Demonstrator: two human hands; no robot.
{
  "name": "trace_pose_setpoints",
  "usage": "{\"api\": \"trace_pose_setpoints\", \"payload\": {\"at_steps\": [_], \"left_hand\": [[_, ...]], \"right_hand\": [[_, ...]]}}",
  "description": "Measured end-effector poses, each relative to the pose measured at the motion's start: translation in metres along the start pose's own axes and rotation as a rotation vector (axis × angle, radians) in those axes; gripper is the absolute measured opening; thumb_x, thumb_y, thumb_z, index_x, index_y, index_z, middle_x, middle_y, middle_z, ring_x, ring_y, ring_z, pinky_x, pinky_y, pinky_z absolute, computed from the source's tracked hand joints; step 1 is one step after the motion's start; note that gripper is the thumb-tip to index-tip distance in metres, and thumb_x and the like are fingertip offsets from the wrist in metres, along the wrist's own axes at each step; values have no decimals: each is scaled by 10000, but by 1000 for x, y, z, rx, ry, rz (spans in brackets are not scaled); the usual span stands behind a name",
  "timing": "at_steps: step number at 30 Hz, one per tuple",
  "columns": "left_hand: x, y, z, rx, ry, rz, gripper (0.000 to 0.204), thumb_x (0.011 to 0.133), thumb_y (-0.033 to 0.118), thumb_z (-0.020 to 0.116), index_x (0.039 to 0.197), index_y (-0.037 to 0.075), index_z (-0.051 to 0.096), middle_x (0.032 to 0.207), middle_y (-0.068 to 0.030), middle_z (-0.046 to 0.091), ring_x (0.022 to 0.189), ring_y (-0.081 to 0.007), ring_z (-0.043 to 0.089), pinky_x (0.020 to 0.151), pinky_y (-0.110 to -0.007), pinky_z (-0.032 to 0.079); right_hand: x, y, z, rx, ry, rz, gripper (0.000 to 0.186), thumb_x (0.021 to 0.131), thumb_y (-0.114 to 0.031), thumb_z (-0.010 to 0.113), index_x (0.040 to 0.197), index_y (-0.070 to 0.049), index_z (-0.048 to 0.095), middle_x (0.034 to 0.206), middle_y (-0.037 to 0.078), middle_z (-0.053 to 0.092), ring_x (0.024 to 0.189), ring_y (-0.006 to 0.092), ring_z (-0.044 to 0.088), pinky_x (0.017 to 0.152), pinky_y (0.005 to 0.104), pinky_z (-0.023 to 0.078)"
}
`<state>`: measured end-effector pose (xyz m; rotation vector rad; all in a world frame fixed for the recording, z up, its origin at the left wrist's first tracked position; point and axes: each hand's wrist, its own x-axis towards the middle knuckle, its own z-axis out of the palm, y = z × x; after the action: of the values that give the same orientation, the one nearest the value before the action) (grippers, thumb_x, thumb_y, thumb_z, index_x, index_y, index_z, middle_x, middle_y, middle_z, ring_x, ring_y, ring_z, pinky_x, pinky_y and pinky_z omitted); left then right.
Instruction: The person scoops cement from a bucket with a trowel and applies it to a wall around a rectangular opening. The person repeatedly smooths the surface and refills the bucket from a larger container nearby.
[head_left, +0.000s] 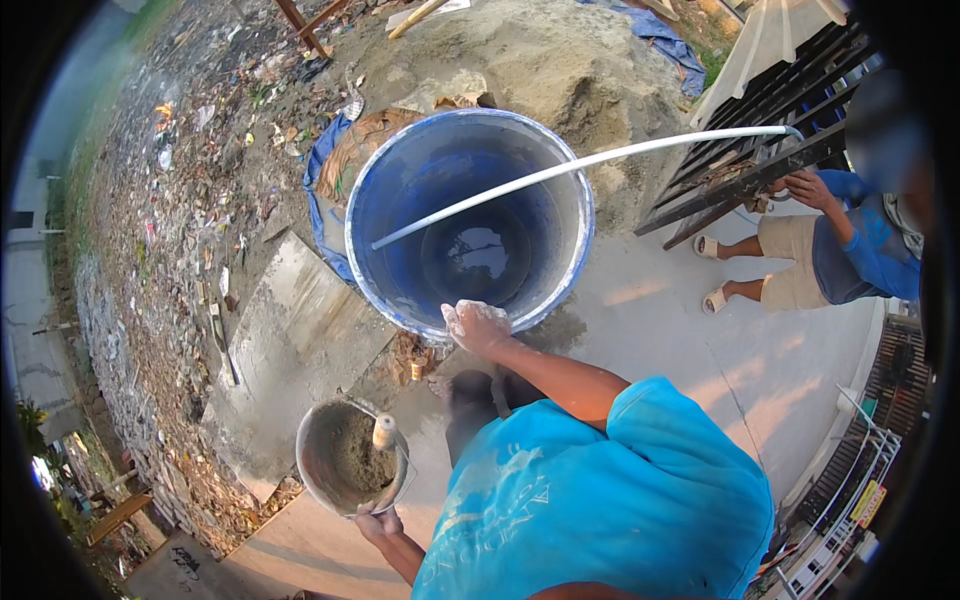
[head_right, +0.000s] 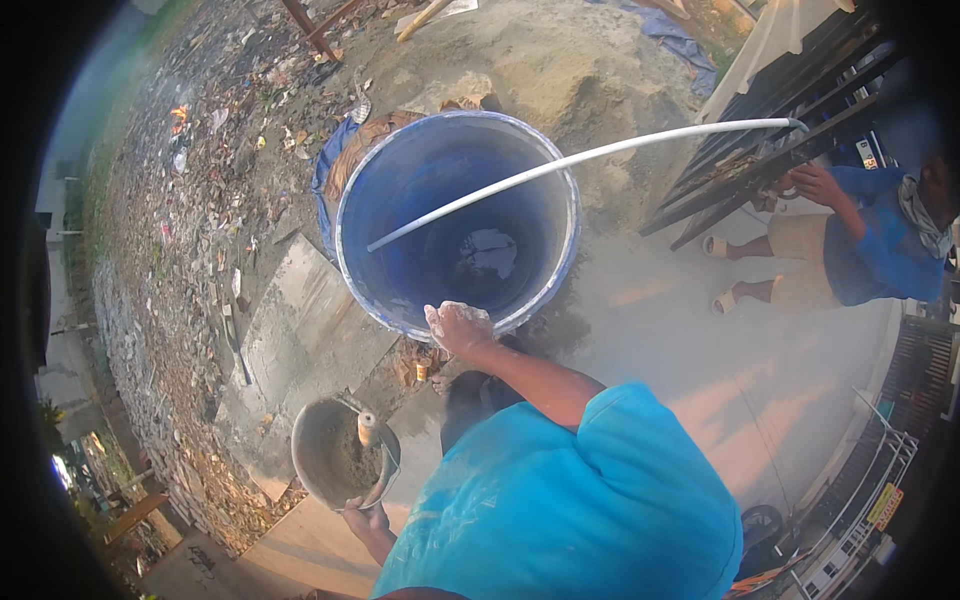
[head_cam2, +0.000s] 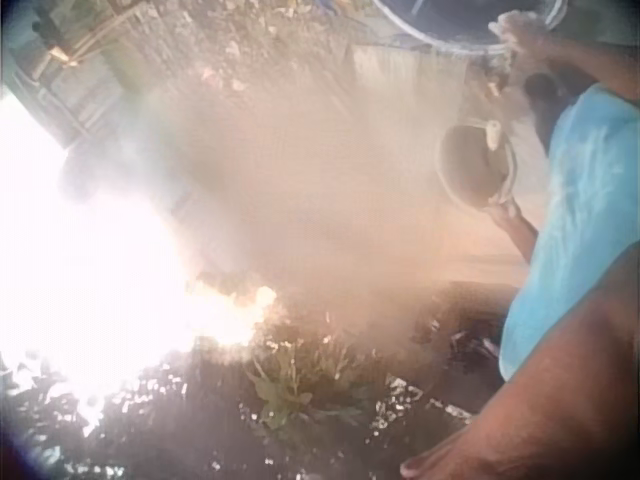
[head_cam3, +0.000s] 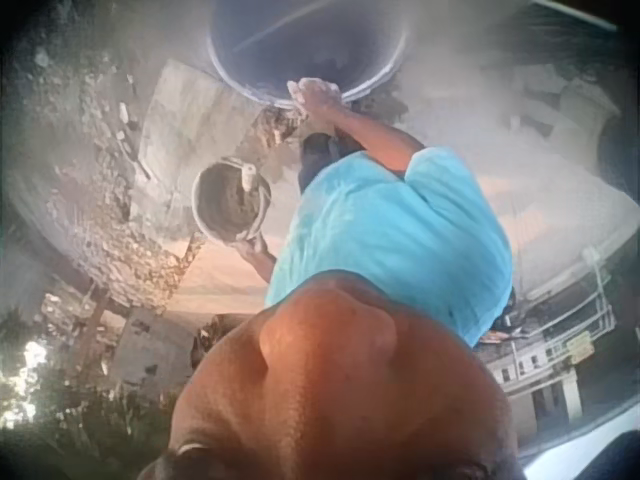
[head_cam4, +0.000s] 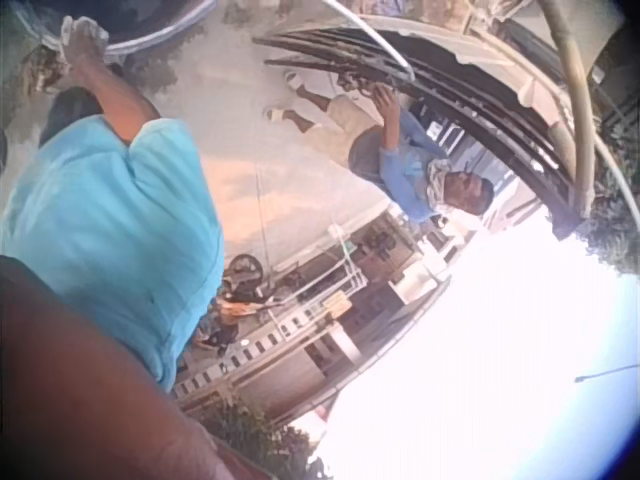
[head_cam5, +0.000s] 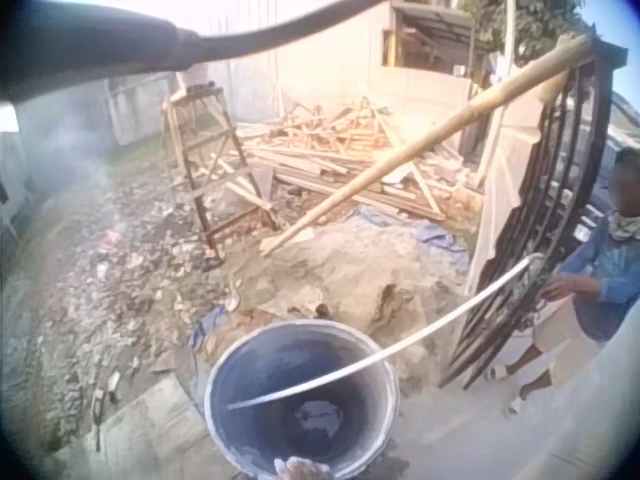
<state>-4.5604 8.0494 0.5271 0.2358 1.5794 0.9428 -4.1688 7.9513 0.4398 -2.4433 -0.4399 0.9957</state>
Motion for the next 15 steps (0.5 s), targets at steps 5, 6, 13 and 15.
{"api": "trace_pose_setpoints", "payload": {"at_steps": [5,6,13,15], "left_hand": [[1,-18,-29,-82,37,-45,726,681,-53,458,1400,-28,364,1400,-264,439,1284,-462,459,1041,-651,438],[3,-19,-38,-107,48,-61,736,680,-55,457,1409,-21,358,1405,-260,436,1288,-463,454,1042,-654,433],[0,-25,-43,-190,-1,-78,767,672,-72,459,1428,15,355,1410,-231,446,1285,-432,468,1048,-635,432],[3,-19,-32,-190,-25,-78,738,679,-68,466,1407,11,374,1374,-227,475,1255,-414,500,1029,-624,454]], "right_hand": [[4,5,-3,16,44,-118,386,925,-458,554,944,-114,728,1011,118,694,1015,318,651,886,449,502],[3,6,-2,52,71,-171,337,918,-420,586,962,-116,725,1005,111,687,1007,311,650,877,446,504],[-65,-25,-11,62,-488,-622,421,881,-316,702,1202,-72,579,1038,127,618,988,327,623,854,438,492],[-87,-44,-1,73,-752,-537,558,882,-362,709,1301,-57,500,1103,161,611,1027,345,618,890,438,482]]}}
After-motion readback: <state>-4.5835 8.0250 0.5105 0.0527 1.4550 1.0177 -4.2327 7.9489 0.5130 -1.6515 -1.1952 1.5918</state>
